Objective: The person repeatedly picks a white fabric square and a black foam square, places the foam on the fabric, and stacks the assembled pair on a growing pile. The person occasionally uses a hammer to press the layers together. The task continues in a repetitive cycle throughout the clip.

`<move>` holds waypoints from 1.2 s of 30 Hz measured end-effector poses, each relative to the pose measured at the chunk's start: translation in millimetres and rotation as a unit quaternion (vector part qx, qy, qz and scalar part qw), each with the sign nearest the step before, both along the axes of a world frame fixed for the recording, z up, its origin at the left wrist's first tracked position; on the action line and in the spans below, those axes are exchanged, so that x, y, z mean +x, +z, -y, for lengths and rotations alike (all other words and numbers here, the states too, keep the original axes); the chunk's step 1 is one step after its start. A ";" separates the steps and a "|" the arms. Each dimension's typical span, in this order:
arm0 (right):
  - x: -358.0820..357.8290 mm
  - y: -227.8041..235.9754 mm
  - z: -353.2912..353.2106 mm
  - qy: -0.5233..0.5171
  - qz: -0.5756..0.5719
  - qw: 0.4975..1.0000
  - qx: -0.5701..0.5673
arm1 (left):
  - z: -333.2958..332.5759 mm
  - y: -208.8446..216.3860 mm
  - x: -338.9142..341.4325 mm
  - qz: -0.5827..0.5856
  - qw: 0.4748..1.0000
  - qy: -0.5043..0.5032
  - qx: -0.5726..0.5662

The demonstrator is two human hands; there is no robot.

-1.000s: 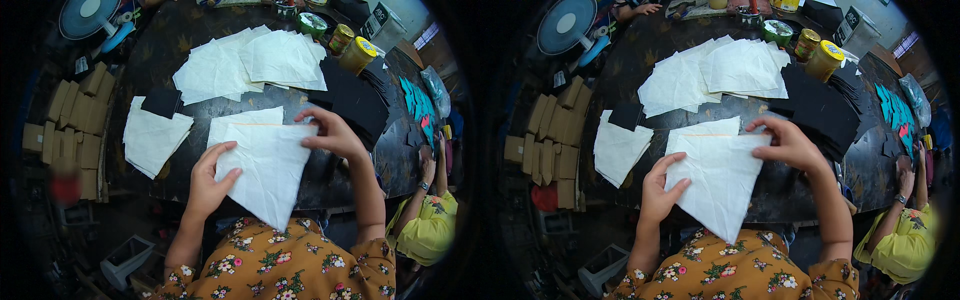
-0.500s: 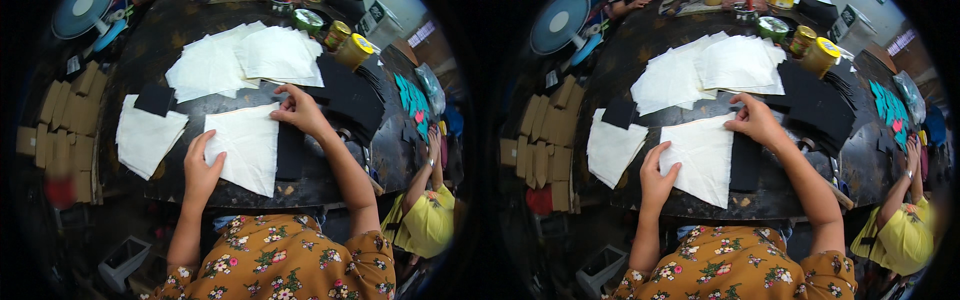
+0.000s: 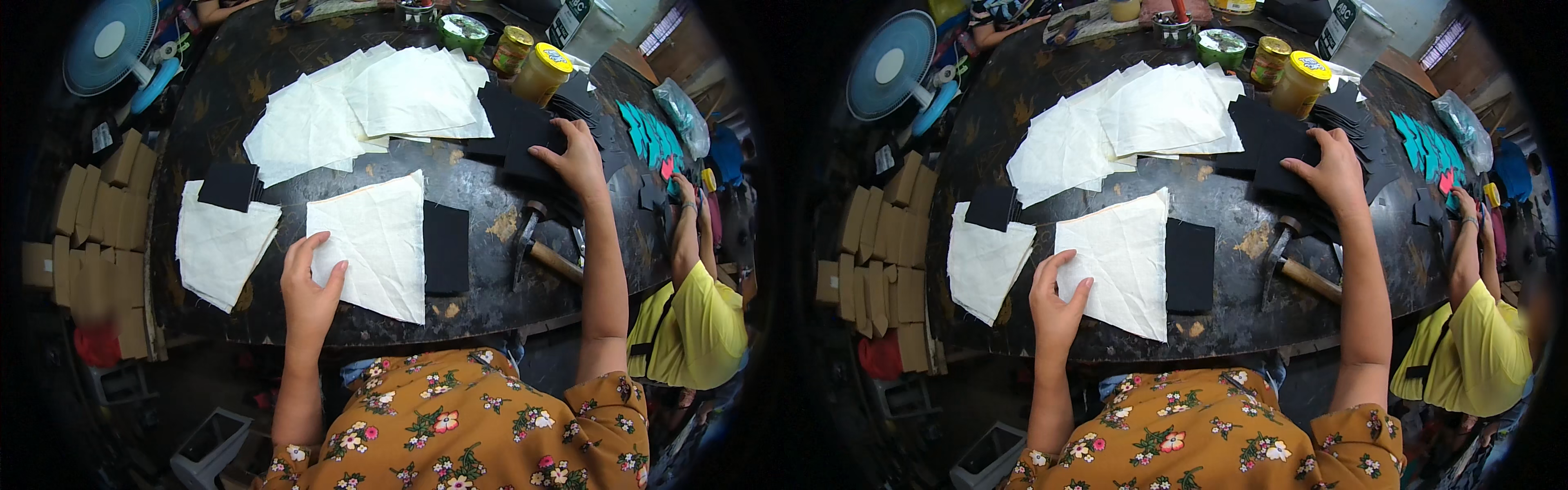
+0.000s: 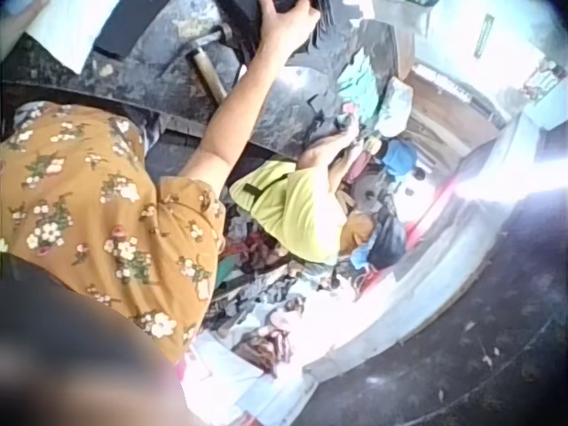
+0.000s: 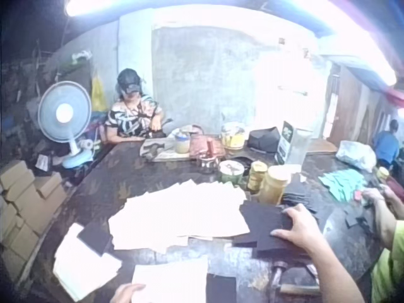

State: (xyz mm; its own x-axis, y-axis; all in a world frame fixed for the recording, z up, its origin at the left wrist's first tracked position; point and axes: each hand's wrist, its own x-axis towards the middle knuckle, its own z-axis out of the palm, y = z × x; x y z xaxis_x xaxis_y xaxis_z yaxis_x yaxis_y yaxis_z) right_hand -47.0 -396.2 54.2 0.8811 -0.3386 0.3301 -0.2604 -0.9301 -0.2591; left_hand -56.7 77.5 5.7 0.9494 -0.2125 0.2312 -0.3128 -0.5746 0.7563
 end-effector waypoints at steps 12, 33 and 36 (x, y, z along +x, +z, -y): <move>-3.9 -8.7 -0.5 0.030 0.212 0.763 0.610 | 4.3 6.9 -10.0 0.020 0.998 0.021 0.052; -73.0 -35.5 -176.5 0.221 -0.032 0.849 0.479 | 17.0 5.4 -12.2 0.093 0.995 -0.028 0.014; -74.0 -35.8 -178.3 0.225 -0.027 0.865 0.448 | 31.3 3.1 -18.1 0.018 0.994 -0.104 -0.041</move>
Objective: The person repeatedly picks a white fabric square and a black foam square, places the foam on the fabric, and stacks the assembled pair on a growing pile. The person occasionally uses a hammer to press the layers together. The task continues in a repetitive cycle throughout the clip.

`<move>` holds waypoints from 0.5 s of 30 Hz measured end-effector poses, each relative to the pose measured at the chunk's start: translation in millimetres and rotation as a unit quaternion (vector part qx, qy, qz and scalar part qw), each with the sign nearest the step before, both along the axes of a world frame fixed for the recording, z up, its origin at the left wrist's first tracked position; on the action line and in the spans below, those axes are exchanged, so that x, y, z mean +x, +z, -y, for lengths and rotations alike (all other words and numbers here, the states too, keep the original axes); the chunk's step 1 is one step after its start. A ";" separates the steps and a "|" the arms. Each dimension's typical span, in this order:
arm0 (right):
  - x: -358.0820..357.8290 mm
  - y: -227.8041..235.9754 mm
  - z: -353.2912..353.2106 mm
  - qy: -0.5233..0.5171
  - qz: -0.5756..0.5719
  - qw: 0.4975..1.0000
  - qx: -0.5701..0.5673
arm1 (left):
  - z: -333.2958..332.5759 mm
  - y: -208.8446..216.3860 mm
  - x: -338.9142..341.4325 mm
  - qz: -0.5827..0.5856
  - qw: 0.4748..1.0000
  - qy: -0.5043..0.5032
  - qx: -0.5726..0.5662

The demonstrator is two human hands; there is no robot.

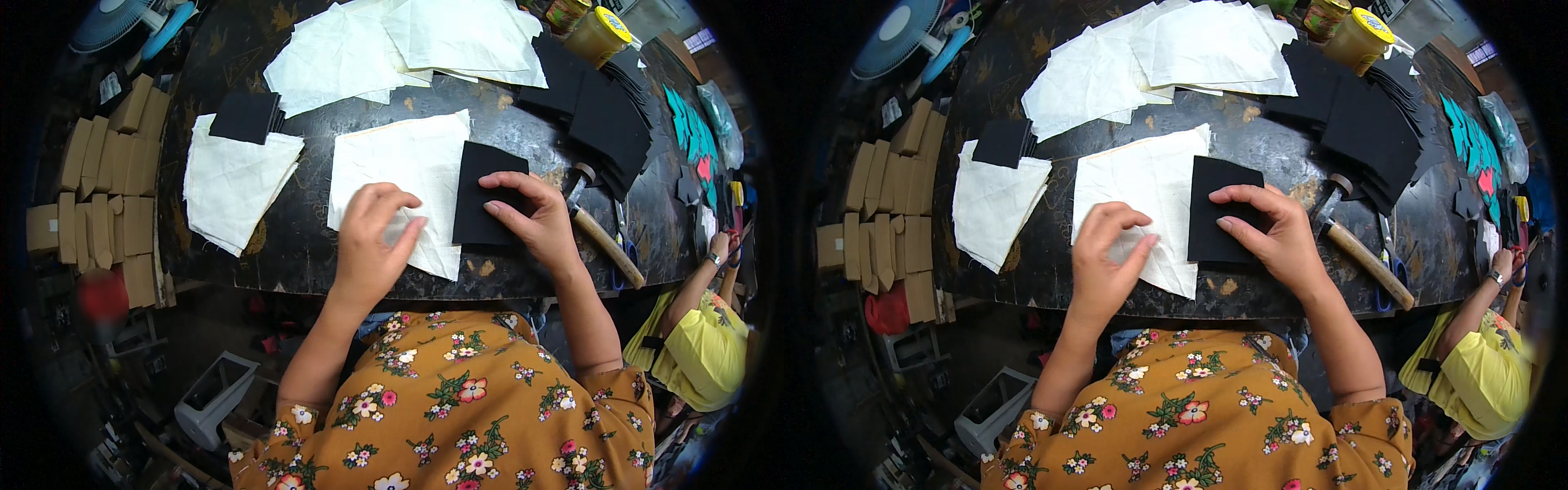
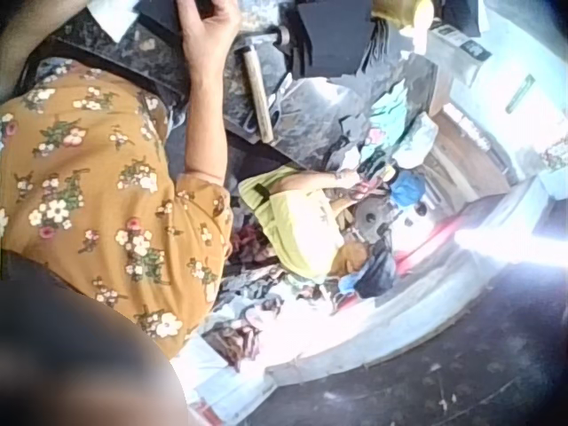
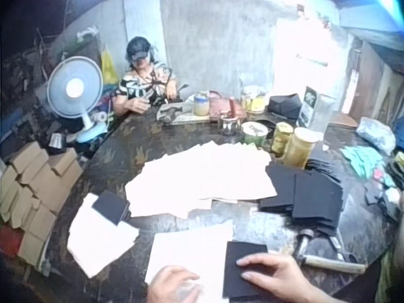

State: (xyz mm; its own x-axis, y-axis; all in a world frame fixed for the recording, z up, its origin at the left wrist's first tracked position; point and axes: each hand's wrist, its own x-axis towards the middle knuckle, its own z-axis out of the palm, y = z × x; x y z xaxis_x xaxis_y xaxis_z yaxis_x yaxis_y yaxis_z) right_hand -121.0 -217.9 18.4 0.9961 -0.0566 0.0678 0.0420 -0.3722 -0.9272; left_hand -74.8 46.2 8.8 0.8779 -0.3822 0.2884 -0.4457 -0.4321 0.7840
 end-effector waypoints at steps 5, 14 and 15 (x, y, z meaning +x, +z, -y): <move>-0.2 -0.7 -0.1 0.000 0.003 1.000 -0.025 | 19.6 -6.4 -8.0 -0.049 0.997 -0.048 -0.038; -4.6 5.8 3.6 0.076 0.108 0.989 -0.073 | 24.9 -9.3 -8.4 -0.030 0.998 -0.039 0.038; -3.0 5.6 3.4 0.054 0.087 0.993 -0.066 | 24.6 -9.5 -8.3 -0.015 0.998 -0.041 0.044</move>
State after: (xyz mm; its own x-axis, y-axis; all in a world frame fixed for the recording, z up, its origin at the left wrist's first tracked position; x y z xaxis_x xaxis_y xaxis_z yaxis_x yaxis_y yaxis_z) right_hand -124.0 -221.3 24.0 0.9684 0.0705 0.2393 0.2436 -0.4738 -0.8463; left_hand -83.1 21.6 -0.7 0.8508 -0.4751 0.2246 -0.4591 -0.4639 0.7577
